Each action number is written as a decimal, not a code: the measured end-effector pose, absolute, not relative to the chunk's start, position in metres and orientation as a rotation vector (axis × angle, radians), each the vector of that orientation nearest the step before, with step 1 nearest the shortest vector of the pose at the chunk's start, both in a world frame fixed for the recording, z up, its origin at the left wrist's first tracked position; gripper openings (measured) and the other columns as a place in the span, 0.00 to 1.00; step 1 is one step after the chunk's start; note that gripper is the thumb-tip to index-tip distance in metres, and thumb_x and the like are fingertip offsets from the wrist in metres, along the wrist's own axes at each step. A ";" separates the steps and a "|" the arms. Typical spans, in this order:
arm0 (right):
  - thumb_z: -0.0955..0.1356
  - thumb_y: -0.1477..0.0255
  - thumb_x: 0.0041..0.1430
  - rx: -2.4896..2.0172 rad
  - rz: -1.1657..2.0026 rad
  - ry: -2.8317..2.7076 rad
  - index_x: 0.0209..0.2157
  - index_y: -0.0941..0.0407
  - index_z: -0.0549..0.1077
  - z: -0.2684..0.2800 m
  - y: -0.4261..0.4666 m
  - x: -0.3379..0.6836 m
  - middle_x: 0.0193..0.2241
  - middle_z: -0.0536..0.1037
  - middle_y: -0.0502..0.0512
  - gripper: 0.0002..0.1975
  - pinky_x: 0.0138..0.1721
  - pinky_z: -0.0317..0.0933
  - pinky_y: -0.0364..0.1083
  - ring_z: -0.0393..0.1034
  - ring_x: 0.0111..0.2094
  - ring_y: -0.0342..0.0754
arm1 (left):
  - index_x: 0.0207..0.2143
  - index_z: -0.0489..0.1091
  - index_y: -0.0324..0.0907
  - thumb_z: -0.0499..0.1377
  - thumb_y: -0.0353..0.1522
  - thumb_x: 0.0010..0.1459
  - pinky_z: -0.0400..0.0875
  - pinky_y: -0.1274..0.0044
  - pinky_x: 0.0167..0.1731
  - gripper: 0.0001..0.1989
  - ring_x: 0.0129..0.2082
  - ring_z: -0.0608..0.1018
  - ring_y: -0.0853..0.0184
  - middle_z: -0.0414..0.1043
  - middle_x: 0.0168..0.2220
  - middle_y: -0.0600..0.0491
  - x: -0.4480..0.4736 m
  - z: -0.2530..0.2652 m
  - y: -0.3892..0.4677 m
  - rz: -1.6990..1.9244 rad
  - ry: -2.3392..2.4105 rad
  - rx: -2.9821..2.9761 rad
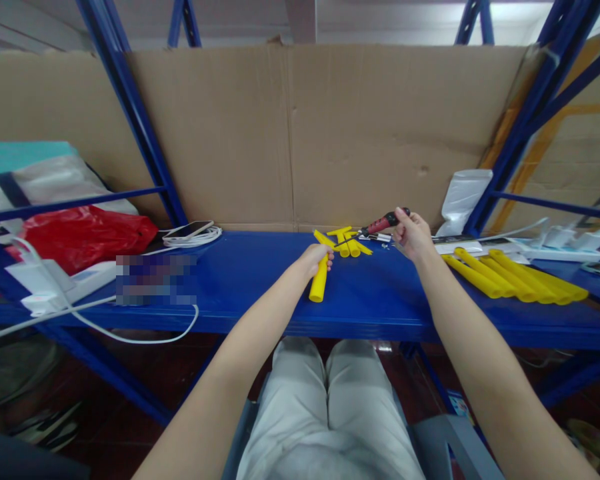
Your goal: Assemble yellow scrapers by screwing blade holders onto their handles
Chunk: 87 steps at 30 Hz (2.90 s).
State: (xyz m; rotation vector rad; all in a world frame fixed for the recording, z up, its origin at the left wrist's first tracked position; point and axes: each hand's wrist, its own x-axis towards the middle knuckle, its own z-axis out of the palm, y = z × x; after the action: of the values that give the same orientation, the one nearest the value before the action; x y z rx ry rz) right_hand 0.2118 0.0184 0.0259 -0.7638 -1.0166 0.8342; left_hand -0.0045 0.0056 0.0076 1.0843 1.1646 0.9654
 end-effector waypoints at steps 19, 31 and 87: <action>0.76 0.59 0.38 -0.699 0.953 -1.149 0.27 0.54 0.62 0.028 0.014 0.211 0.10 0.58 0.38 0.22 0.12 0.51 0.37 0.56 0.12 0.36 | 0.24 0.57 0.40 0.49 0.20 0.52 0.54 0.83 0.12 0.09 0.09 0.59 0.76 0.56 0.12 0.61 -0.005 0.006 0.009 0.974 1.194 1.087; 0.76 0.59 0.37 -0.757 0.938 -1.078 0.25 0.53 0.57 0.028 0.011 0.210 0.10 0.55 0.37 0.26 0.11 0.48 0.37 0.52 0.10 0.36 | 0.25 0.57 0.40 0.49 0.20 0.52 0.54 0.83 0.12 0.08 0.09 0.59 0.76 0.56 0.12 0.60 -0.005 0.007 0.007 0.975 1.191 1.075; 0.74 0.57 0.41 -0.796 0.885 -1.046 0.24 0.53 0.60 0.025 0.017 0.210 0.08 0.59 0.38 0.22 0.10 0.48 0.37 0.54 0.09 0.37 | 0.26 0.57 0.40 0.49 0.20 0.51 0.54 0.83 0.12 0.08 0.09 0.59 0.76 0.56 0.12 0.61 -0.005 0.006 0.007 0.980 1.179 1.078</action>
State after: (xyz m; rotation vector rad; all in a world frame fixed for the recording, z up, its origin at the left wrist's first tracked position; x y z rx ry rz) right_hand 0.2098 0.0173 0.0249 -0.7960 -1.0459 0.8853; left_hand -0.0046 0.0067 0.0059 1.0785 1.1789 0.9799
